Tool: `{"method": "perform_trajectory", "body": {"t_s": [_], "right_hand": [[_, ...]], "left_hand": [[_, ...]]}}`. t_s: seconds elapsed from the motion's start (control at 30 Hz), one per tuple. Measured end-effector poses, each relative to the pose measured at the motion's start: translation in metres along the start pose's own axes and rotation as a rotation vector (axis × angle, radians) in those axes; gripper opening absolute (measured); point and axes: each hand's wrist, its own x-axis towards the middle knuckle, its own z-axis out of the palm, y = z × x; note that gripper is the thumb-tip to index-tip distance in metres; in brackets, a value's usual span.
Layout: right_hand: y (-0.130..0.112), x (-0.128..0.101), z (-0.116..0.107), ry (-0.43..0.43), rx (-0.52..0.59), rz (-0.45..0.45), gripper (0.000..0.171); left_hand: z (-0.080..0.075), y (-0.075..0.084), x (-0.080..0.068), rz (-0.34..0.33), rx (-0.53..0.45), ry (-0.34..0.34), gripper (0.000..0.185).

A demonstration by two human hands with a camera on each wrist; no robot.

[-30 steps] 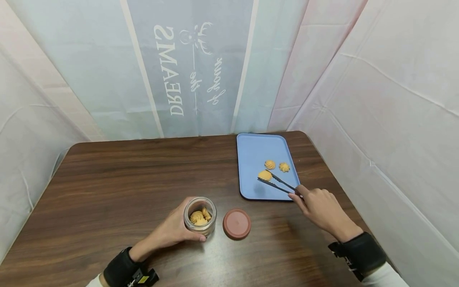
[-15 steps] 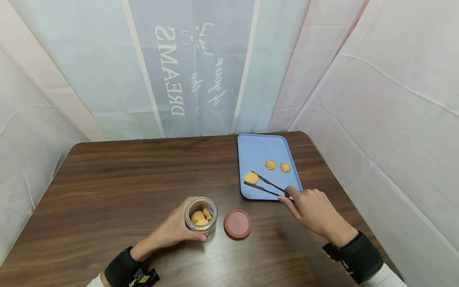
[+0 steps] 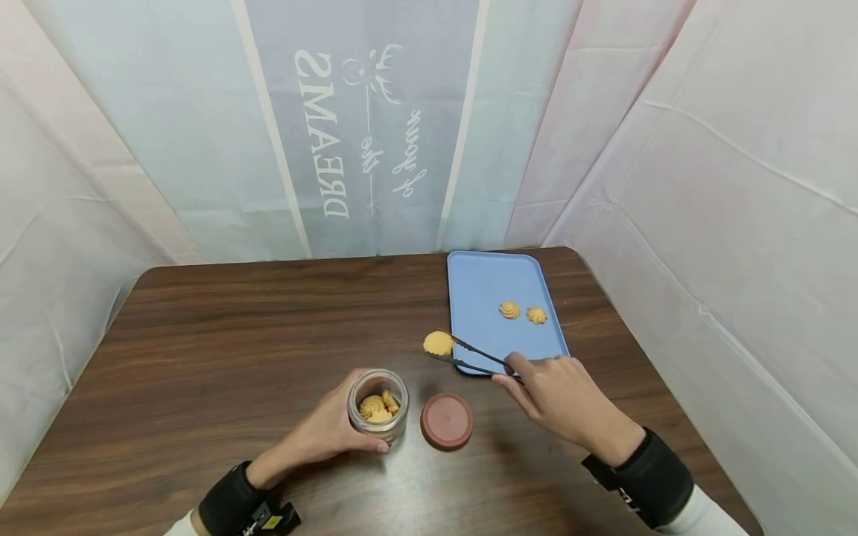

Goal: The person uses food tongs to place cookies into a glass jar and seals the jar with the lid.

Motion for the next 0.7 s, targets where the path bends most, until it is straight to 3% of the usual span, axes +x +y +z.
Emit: {"method": "perform_trajectory", "body": {"t_s": [0.3,0.53,0.7], "right_hand": [[-0.017,0.011,0.003,0.004,0.071,-0.076,0.022],[-0.035,0.017,0.006,-0.001,0.099,-0.175,0.031],[-0.046,0.022,0.008,-0.033,0.102,-0.198,0.031]], "left_hand": [[0.0,-0.001,0.0,0.001,-0.005,-0.01,0.097],[0.0,-0.001,0.0,-0.008,-0.004,-0.016,0.1],[0.0,0.0,0.0,-0.035,0.014,-0.011,0.102]]}}
